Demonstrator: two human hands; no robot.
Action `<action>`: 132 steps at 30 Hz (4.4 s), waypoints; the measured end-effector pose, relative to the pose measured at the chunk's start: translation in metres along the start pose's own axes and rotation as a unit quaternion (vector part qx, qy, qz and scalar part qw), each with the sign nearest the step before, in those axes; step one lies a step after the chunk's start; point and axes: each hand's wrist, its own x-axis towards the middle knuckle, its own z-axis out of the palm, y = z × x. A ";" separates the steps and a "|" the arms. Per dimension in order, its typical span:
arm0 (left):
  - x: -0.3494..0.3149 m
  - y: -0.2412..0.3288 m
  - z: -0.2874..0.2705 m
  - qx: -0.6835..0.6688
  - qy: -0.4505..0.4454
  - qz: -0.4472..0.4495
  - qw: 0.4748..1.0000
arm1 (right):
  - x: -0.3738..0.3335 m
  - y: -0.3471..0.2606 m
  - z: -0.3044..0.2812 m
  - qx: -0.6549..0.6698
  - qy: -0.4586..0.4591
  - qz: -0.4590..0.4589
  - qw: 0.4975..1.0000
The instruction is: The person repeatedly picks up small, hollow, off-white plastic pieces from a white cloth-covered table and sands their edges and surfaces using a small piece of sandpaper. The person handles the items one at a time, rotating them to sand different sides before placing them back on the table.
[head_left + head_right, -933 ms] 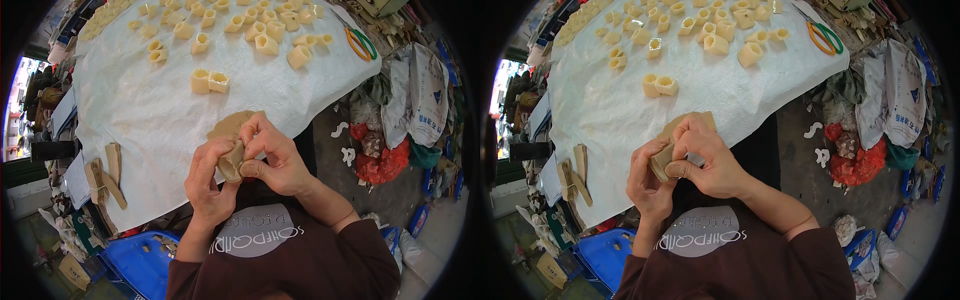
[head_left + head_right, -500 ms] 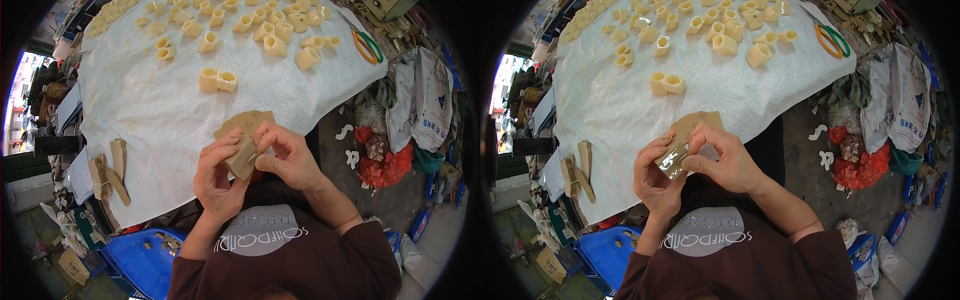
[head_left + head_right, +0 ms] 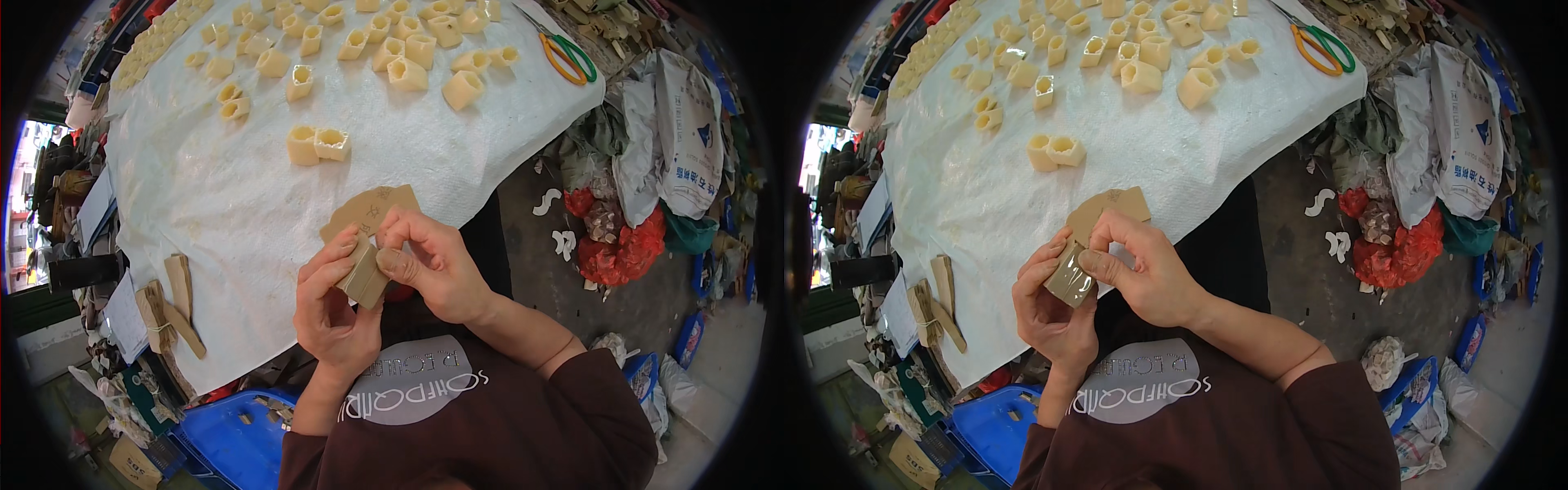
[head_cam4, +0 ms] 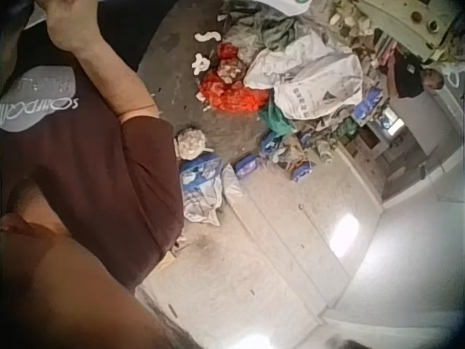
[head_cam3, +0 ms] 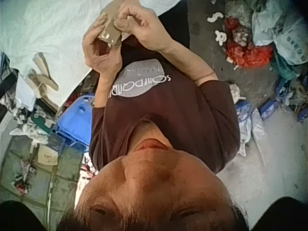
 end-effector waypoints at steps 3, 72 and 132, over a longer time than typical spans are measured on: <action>-0.003 -0.003 0.003 -0.022 0.002 0.002 1.000 | 0.006 0.005 0.002 0.152 0.018 0.029 0.988; 0.003 -0.009 -0.012 -0.305 0.072 -0.268 0.911 | 0.016 0.004 -0.012 -0.187 -0.079 -0.091 0.975; 0.022 -0.017 -0.011 -0.052 -0.169 -0.003 0.984 | 0.007 0.005 0.011 0.003 -0.046 0.021 0.999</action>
